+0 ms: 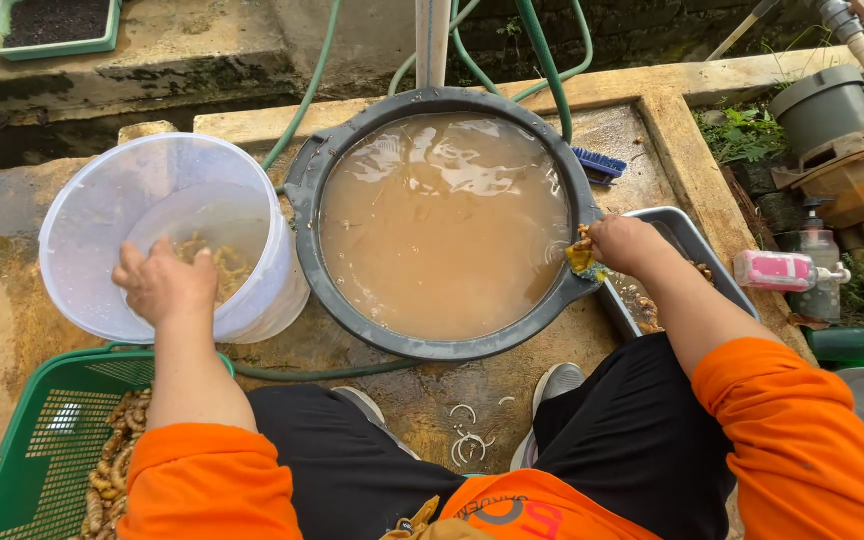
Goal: Washing and scrubbing harvested ginger roots in a basin of water.
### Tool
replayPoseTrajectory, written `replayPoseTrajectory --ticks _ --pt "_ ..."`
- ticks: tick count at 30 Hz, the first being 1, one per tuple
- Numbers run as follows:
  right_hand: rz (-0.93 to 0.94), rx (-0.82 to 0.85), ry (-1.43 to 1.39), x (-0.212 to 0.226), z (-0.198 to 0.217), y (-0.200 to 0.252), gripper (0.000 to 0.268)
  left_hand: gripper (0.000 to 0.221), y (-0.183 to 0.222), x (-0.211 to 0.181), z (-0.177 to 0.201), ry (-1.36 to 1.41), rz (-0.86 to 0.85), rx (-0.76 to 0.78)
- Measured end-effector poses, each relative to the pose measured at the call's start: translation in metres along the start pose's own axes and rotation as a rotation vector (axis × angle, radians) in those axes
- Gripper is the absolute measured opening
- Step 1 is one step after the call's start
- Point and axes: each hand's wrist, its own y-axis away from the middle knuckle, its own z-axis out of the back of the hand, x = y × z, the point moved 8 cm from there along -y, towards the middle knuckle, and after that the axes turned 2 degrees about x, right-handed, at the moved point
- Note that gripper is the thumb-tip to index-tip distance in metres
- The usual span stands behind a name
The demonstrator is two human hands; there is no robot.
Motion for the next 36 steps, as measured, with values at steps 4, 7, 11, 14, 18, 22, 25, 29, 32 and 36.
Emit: replayPoseTrajectory --ticks 4,7,11,14,18,22,25,29,32,36 --pt "-0.023 -0.099 -0.002 0.009 0.053 0.016 0.024 0.057 0.033 -0.085 0.028 0.15 -0.274 -0.184" --pt "-0.162 -0.178 -0.336 0.027 0.113 0.034 0.026 0.045 0.067 -0.156 0.002 0.427 -0.419 -0.182" --pt "-0.153 -0.211 -0.984 0.049 0.1 0.002 0.025 0.037 0.102 -0.221 -0.17 1.024 -0.282 0.28" --pt "-0.126 -0.096 -1.421 0.088 0.052 -0.03 0.019 0.044 0.154 -0.248 -0.278 1.362 -0.021 0.676" --pt "-0.208 0.058 -1.662 0.149 -0.04 -0.064 0.018 0.042 0.197 -0.239 -0.332 1.404 0.258 0.942" --pt "-0.204 0.043 -1.598 0.191 -0.103 -0.077 0.023 0.034 0.19 -0.207 -0.435 1.447 0.36 0.979" --pt "-0.208 -0.131 -1.457 0.2 -0.096 -0.07 0.032 0.019 0.195 -0.2 -0.472 1.505 0.414 1.019" --pt "-0.342 -0.234 -1.348 0.196 -0.091 -0.079 0.033 0.017 0.198 -0.215 -0.469 1.484 0.43 1.051" --pt "-0.458 -0.275 -1.28 0.181 -0.093 -0.082 0.035 0.016 0.203 -0.227 -0.446 1.473 0.448 1.027" --pt "-0.543 -0.347 -1.336 0.162 -0.109 -0.092 0.04 0.019 0.201 -0.24 -0.436 1.387 0.262 0.933"
